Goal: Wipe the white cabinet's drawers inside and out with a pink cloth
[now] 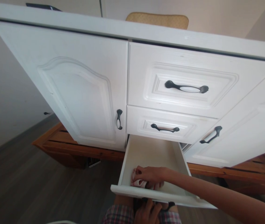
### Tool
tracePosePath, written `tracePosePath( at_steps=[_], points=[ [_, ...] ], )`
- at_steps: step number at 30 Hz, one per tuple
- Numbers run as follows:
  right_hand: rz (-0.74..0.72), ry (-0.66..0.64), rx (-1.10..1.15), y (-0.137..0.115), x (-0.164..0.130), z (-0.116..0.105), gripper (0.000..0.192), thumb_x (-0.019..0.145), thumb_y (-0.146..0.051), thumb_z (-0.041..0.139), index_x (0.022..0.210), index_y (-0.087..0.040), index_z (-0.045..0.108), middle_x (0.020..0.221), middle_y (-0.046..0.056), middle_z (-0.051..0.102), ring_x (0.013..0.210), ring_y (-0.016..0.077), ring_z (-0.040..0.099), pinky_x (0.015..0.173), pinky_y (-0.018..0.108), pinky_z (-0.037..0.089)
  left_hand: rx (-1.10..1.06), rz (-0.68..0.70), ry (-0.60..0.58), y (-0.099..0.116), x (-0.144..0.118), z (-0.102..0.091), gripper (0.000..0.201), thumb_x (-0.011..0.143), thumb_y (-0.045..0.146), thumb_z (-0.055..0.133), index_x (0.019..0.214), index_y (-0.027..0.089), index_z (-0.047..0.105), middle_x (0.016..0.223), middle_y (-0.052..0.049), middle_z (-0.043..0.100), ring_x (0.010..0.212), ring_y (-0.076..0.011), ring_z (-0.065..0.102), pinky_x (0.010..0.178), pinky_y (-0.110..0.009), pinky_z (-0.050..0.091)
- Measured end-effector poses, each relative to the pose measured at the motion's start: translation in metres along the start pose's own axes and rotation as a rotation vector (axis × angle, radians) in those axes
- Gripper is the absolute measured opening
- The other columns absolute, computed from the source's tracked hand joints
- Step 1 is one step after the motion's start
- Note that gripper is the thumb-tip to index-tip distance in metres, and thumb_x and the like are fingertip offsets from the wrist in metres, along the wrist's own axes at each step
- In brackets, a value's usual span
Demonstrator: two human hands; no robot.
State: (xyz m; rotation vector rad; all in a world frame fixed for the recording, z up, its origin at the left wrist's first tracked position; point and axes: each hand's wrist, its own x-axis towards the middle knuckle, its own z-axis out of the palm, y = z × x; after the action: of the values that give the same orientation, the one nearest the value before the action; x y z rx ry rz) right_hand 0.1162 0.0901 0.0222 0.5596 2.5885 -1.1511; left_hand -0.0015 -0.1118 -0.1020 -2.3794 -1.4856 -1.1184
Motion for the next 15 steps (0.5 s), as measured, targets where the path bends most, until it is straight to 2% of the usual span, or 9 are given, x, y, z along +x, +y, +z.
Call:
tracePosePath(
  at_steps=[2,4,8,11,13,15],
  points=[
    [-0.026,0.025,-0.081,0.011,-0.021,0.008,0.051,0.102,-0.022,0.062,0.149,-0.04,0.061,0.148,0.006,0.055,0.105,0.0183,0.065,0.085,0.028,0.053,-0.031,-0.003,-0.027,0.0,0.001,-0.001,0.038,0.09,0.013,0.056,0.117,0.033,0.073,0.103,-0.001,0.08,0.068,-0.0153,0.072,0.063,-0.025,0.057],
    [-0.025,0.056,-0.149,0.019,-0.036,0.013,0.049,0.104,-0.021,0.059,0.15,-0.039,0.061,0.145,0.008,0.057,0.115,0.0223,0.064,0.097,0.033,0.052,-0.078,-0.005,-0.05,0.001,0.004,-0.004,0.041,0.09,0.013,0.054,0.12,0.033,0.073,0.103,-0.001,0.079,0.07,-0.0155,0.073,0.065,-0.026,0.057],
    [0.025,0.045,-0.232,0.031,-0.043,0.008,0.081,0.08,-0.008,0.079,0.153,-0.038,0.059,0.148,0.008,0.055,0.122,0.0267,0.062,0.104,0.037,0.051,-0.15,-0.032,-0.056,0.002,0.007,-0.011,0.046,0.09,0.01,0.05,0.125,0.031,0.071,0.106,-0.001,0.078,0.078,-0.0158,0.075,0.07,-0.026,0.059],
    [0.065,0.105,-0.285,0.041,-0.031,-0.012,0.097,0.071,-0.001,0.082,0.157,-0.036,0.055,0.155,0.01,0.052,0.13,0.0299,0.059,0.108,0.04,0.051,-0.165,-0.063,-0.068,0.004,0.007,-0.014,0.048,0.092,0.009,0.048,0.128,0.032,0.07,0.111,-0.002,0.077,0.086,-0.0165,0.076,0.075,-0.027,0.06],
    [0.125,0.2,-0.277,0.051,-0.022,-0.032,0.096,0.07,0.003,0.078,0.156,-0.034,0.057,0.156,0.01,0.053,0.134,0.0307,0.057,0.109,0.04,0.051,-0.159,-0.065,-0.078,0.005,0.006,-0.015,0.046,0.094,0.011,0.048,0.128,0.032,0.07,0.114,-0.002,0.077,0.091,-0.0166,0.076,0.078,-0.026,0.06],
    [0.205,0.331,-0.195,0.062,-0.015,-0.054,0.086,0.073,0.004,0.073,0.149,-0.034,0.065,0.154,0.009,0.057,0.135,0.0306,0.057,0.111,0.041,0.051,-0.142,-0.066,-0.067,0.005,0.005,-0.015,0.043,0.097,0.012,0.047,0.127,0.031,0.071,0.118,-0.004,0.077,0.094,-0.0161,0.077,0.081,-0.025,0.06]
  ],
)
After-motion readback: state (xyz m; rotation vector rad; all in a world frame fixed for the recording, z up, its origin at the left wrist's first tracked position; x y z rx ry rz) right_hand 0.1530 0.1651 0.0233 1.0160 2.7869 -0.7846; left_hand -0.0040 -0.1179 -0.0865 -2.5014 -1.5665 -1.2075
